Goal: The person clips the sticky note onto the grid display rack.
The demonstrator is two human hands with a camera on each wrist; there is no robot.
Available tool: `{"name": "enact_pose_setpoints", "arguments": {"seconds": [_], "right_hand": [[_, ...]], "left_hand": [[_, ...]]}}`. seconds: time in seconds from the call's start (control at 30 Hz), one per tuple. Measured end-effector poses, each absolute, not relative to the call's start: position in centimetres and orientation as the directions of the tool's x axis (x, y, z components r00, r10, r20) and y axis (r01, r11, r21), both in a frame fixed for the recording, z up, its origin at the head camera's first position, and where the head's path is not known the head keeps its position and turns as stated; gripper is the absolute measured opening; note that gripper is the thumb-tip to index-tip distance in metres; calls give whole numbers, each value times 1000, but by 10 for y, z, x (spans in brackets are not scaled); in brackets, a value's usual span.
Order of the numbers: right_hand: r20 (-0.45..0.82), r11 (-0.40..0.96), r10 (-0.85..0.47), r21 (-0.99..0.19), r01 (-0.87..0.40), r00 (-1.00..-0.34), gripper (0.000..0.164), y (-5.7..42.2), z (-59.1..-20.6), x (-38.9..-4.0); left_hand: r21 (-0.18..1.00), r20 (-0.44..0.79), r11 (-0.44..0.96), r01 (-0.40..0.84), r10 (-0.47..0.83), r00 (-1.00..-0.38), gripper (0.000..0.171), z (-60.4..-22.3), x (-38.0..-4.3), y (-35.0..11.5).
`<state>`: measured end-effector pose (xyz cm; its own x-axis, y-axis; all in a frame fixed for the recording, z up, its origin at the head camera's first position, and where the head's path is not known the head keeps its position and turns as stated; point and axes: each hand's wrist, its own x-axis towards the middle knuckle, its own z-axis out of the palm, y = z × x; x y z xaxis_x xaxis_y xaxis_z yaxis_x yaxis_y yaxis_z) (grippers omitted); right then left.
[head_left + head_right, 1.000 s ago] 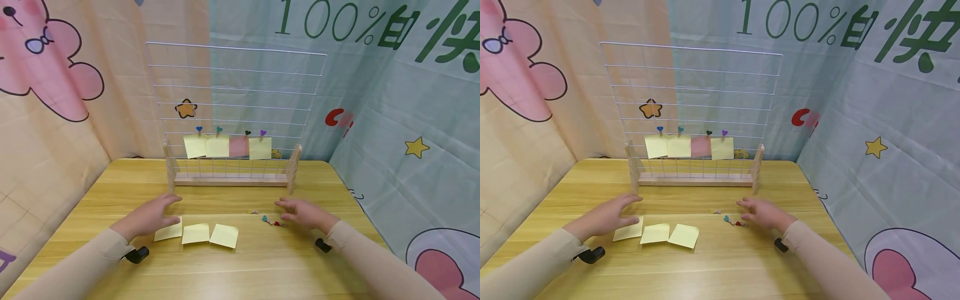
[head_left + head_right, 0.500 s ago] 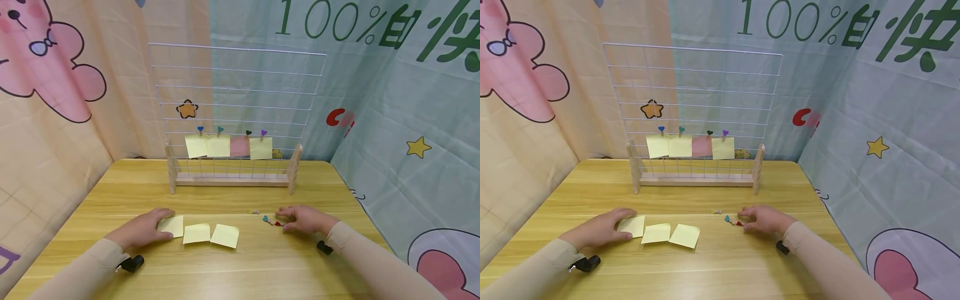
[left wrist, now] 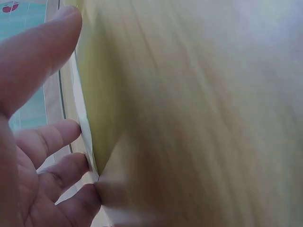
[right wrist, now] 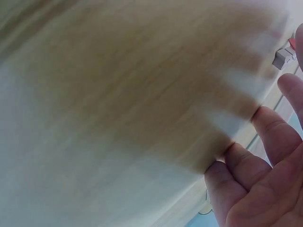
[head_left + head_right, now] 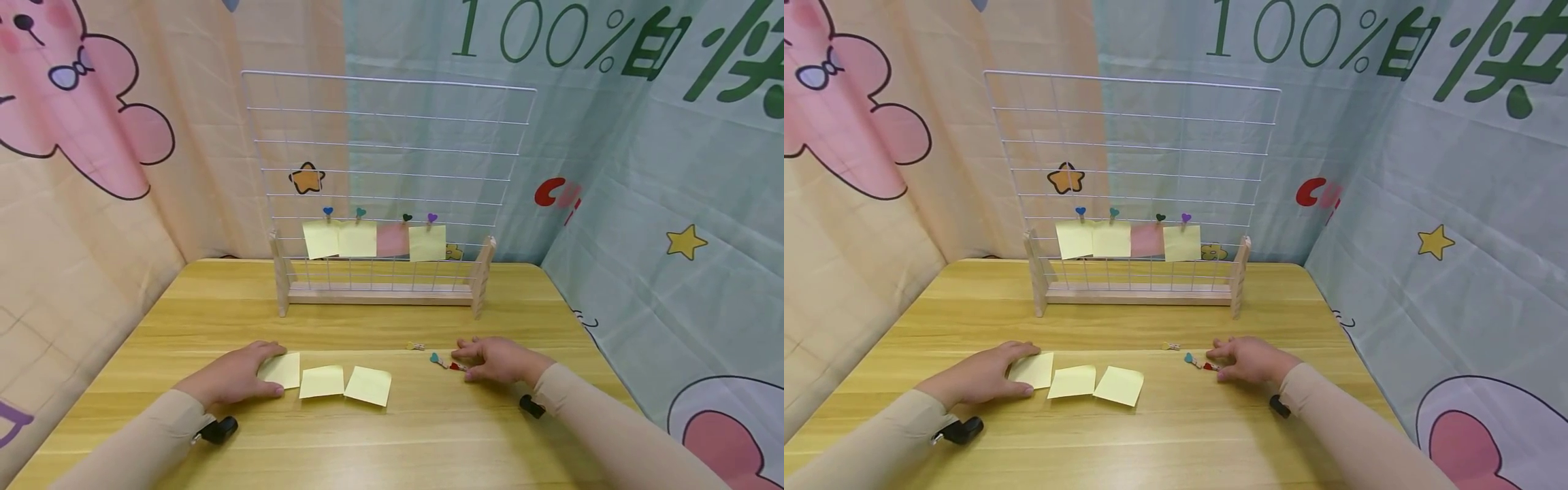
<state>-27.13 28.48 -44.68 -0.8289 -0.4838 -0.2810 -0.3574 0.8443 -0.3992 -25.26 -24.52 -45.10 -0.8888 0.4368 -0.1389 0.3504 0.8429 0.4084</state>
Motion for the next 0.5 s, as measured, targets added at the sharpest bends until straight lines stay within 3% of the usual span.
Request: {"name": "enact_pose_setpoints", "arguments": {"seconds": [0.5], "right_hand": [[-291,854,-468,-392,-343,-834,51,283,-449,-272]], "left_hand": [[412,-153,849,330,421,-894,89,-446,-250,-243]]}}
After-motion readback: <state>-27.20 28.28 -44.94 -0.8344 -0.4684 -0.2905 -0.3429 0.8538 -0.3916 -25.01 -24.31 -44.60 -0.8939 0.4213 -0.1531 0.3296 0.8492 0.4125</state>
